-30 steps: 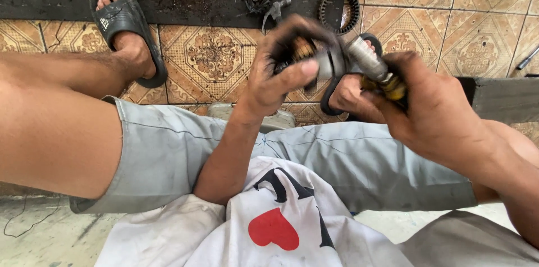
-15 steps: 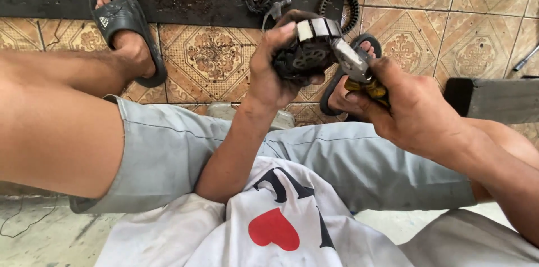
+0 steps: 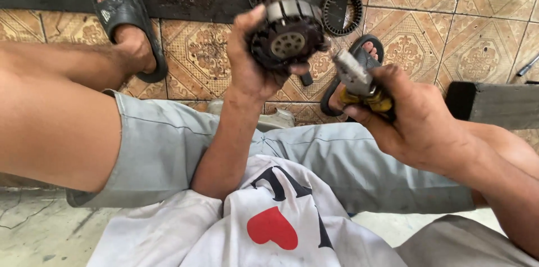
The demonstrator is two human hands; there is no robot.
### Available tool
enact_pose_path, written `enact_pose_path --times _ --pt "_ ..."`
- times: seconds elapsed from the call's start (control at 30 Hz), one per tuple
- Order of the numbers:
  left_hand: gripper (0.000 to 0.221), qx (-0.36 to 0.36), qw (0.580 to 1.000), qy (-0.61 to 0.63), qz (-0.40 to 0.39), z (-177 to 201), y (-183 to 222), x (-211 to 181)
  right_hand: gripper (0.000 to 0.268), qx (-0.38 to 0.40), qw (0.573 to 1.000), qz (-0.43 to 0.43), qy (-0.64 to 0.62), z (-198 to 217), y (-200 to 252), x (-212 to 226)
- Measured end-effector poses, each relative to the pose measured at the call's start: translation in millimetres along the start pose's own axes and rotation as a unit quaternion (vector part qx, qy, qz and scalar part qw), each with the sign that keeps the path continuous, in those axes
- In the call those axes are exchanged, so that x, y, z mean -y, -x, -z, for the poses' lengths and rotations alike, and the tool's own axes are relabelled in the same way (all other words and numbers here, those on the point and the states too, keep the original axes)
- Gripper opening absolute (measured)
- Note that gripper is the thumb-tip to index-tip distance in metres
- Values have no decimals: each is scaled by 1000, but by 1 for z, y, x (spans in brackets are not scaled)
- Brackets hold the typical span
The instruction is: Removing plastic insulators from the slots of a motor stator using pliers and a screwdriver.
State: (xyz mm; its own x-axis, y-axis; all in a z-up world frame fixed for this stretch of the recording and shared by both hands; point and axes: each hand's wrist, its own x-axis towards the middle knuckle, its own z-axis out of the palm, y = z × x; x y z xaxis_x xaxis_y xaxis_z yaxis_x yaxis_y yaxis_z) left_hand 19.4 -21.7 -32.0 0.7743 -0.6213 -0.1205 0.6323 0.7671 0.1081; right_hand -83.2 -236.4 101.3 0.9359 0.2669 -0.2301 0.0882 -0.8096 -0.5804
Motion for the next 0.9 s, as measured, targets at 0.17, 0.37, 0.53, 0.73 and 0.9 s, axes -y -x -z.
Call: enact_pose_path --times 0.17,0.37,0.53,0.73,0.9 --pt "35 29 995 -69 -64 3 11 2 39 30 994 -32 -96 10 -1 6" --pt "34 50 988 -117 -85 1 14 1 25 82 983 5 -165 25 -15 13" --pt "36 43 986 -129 -93 3 15 2 31 98 953 -20 -287 22 -9 -10" --pt "36 40 982 -151 -106 -7 14 -1 32 135 871 -93 -463 23 -7 -11" --pt "32 41 976 -184 -109 -21 12 -5 33 152 831 -69 -531 26 -13 -5"
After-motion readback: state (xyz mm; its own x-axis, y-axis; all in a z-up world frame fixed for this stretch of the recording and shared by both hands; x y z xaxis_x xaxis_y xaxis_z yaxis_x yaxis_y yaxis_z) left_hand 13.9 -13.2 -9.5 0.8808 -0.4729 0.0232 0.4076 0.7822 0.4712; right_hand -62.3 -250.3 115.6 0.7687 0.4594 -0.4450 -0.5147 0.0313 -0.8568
